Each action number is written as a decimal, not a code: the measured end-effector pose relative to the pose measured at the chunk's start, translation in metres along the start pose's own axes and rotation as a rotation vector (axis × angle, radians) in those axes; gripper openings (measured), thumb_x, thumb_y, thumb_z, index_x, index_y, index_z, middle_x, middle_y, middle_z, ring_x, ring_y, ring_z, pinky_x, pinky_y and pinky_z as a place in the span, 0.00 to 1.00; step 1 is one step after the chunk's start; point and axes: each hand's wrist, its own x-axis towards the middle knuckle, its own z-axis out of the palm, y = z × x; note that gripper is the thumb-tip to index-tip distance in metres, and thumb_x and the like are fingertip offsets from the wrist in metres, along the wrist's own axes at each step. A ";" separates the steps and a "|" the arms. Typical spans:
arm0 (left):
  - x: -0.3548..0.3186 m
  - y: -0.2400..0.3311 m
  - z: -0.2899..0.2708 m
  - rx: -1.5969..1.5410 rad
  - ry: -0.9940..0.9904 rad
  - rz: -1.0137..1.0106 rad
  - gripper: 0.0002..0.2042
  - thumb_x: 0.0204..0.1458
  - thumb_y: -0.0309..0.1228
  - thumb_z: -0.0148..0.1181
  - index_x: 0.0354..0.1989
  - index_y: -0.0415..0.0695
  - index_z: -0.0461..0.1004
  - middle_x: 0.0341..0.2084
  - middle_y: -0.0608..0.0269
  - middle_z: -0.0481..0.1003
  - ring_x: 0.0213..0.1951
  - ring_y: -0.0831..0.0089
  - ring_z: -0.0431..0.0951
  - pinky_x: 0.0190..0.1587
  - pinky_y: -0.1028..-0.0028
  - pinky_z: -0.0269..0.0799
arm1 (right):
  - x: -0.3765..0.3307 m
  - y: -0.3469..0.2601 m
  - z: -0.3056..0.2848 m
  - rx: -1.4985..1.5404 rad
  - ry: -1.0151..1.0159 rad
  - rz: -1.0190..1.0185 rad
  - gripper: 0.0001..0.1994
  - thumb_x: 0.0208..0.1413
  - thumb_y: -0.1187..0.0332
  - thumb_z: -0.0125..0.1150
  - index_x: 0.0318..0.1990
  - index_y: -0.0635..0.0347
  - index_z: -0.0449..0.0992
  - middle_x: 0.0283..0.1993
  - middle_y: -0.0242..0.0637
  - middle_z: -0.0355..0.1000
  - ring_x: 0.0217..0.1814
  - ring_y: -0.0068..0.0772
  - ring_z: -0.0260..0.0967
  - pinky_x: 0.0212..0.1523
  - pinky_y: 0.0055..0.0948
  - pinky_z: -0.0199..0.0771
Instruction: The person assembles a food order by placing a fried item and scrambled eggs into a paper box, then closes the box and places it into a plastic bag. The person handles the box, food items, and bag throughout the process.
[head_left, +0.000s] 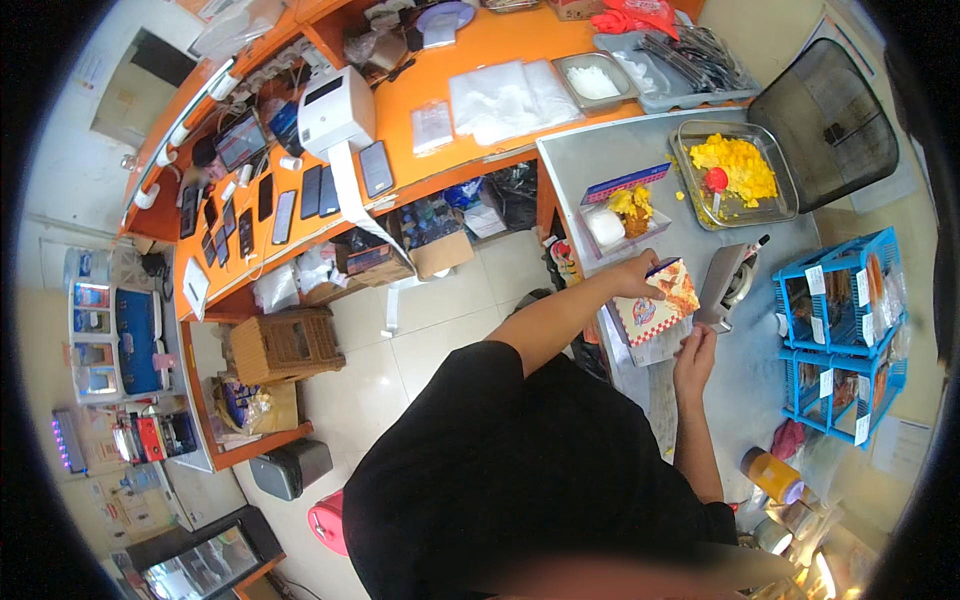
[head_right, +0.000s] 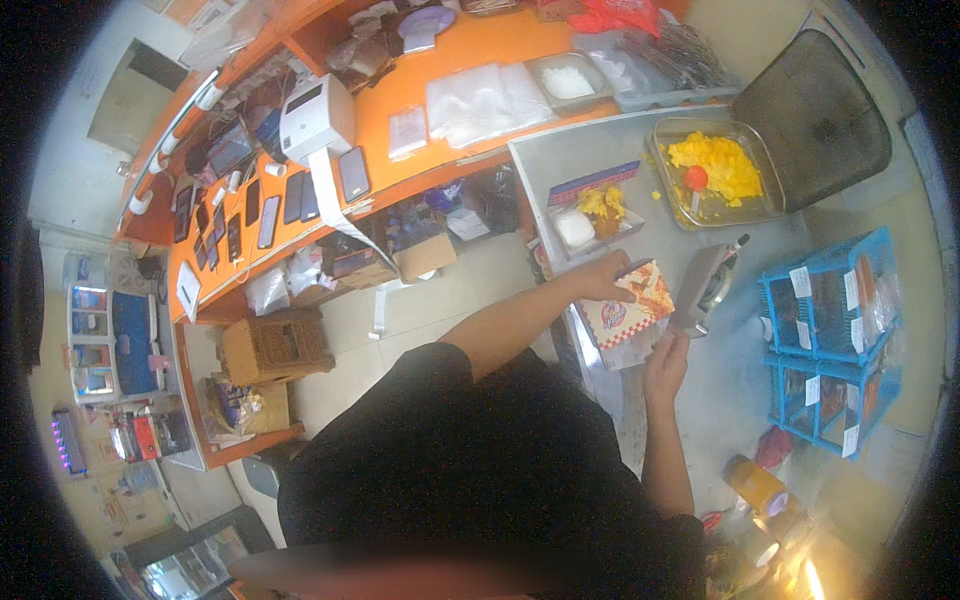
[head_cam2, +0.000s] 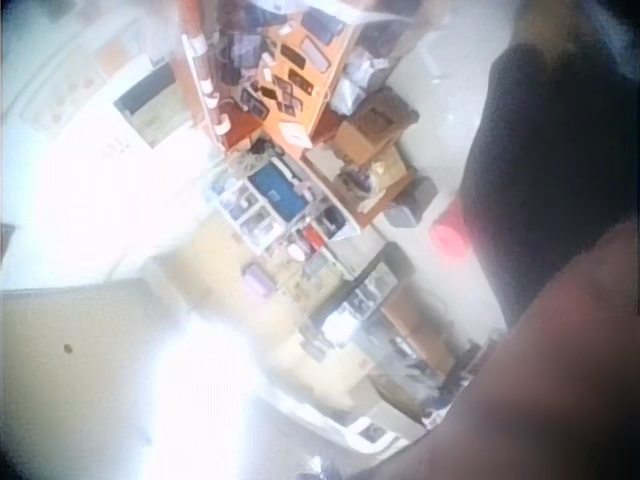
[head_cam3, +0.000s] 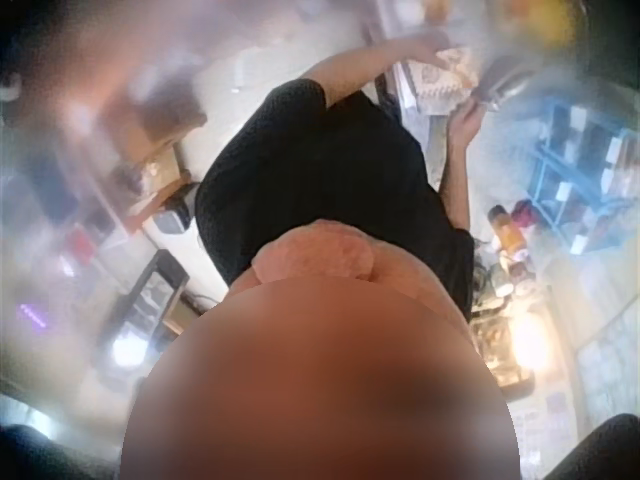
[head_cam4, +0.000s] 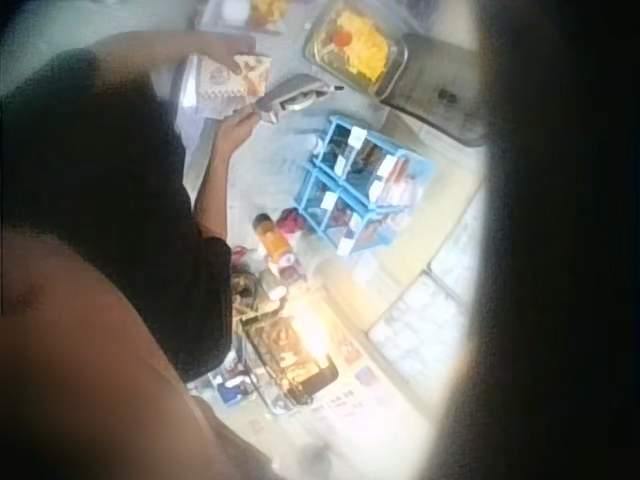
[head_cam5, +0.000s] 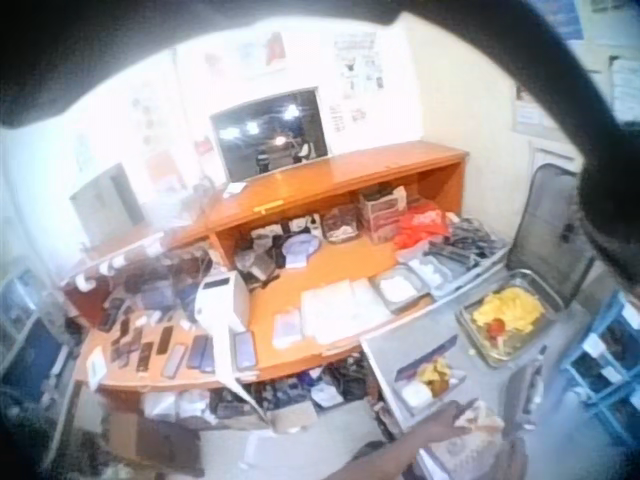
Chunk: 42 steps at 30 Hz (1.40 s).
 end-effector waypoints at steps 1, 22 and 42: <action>0.006 -0.003 -0.003 -0.085 -0.005 0.024 0.39 0.44 0.47 0.77 0.62 0.43 0.65 0.52 0.41 0.77 0.55 0.50 0.78 0.58 0.61 0.73 | 0.004 -0.006 0.002 0.011 0.010 -0.090 0.15 0.71 0.61 0.49 0.51 0.66 0.73 0.41 0.47 0.76 0.39 0.37 0.75 0.43 0.36 0.74; 0.015 0.022 -0.203 0.317 0.763 -0.049 0.43 0.47 0.42 0.75 0.67 0.35 0.57 0.55 0.39 0.65 0.53 0.41 0.76 0.52 0.54 0.77 | 0.221 -0.136 0.167 -0.140 0.191 -0.295 0.38 0.46 0.54 0.81 0.59 0.66 0.67 0.46 0.47 0.79 0.46 0.39 0.79 0.49 0.36 0.78; -0.045 -0.072 -0.172 0.437 0.545 0.570 0.21 0.43 0.14 0.62 0.48 0.44 0.78 0.53 0.46 0.72 0.60 0.45 0.73 0.60 0.56 0.72 | 0.157 -0.114 0.099 -0.316 0.020 -0.188 0.24 0.55 0.70 0.66 0.58 0.68 0.69 0.52 0.57 0.73 0.55 0.59 0.74 0.55 0.46 0.76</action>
